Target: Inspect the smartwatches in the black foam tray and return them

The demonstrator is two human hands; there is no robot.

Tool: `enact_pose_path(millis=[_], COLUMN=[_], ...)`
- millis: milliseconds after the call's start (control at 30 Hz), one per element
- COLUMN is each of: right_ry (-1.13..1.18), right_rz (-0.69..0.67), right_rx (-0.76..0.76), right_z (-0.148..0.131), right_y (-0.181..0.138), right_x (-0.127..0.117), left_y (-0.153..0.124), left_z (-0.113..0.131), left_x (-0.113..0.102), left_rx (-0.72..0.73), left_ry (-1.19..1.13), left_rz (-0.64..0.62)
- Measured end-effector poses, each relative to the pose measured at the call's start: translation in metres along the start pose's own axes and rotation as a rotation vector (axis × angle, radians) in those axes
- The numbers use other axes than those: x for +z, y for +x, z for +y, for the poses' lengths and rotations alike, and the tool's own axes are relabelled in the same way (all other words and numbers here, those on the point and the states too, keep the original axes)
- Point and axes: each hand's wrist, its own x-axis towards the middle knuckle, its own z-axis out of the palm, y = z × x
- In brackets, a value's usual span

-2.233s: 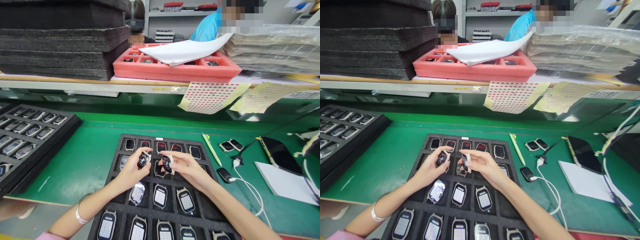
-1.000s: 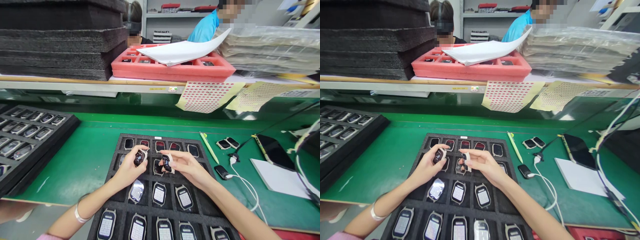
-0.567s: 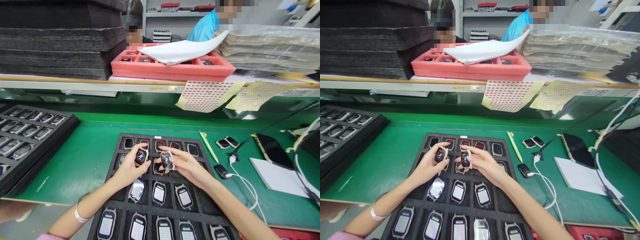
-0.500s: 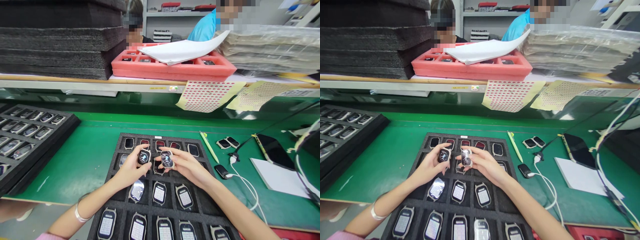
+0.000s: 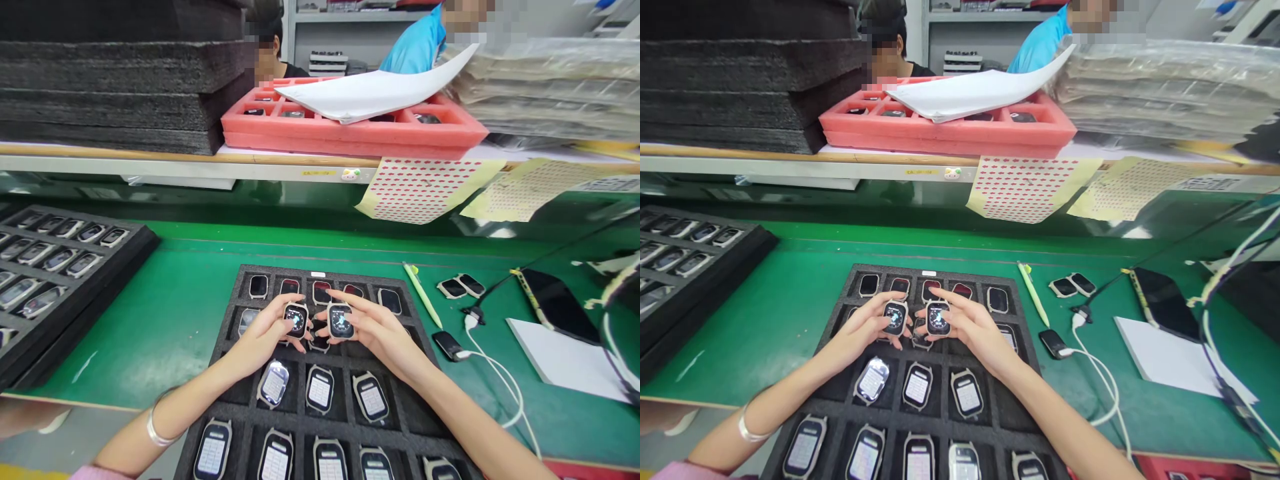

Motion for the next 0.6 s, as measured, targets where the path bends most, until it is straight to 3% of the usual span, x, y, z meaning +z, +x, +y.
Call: enact_pose_path(millis=[333, 600], right_ry=[-0.095, -0.019], right_rz=[-0.056, -0.107], right_rx=[-0.006, -0.017], right_z=[0.005, 0.004], right_y=[0.001, -0.003], right_x=[-0.010, 0.001], left_y=[0.000, 0.001], left_z=[0.001, -0.003], left_x=[0.000, -0.002], left_rx=[0.016, 0.039], left_ry=[0.065, 0.368], left_rz=[-0.028, 0.081])
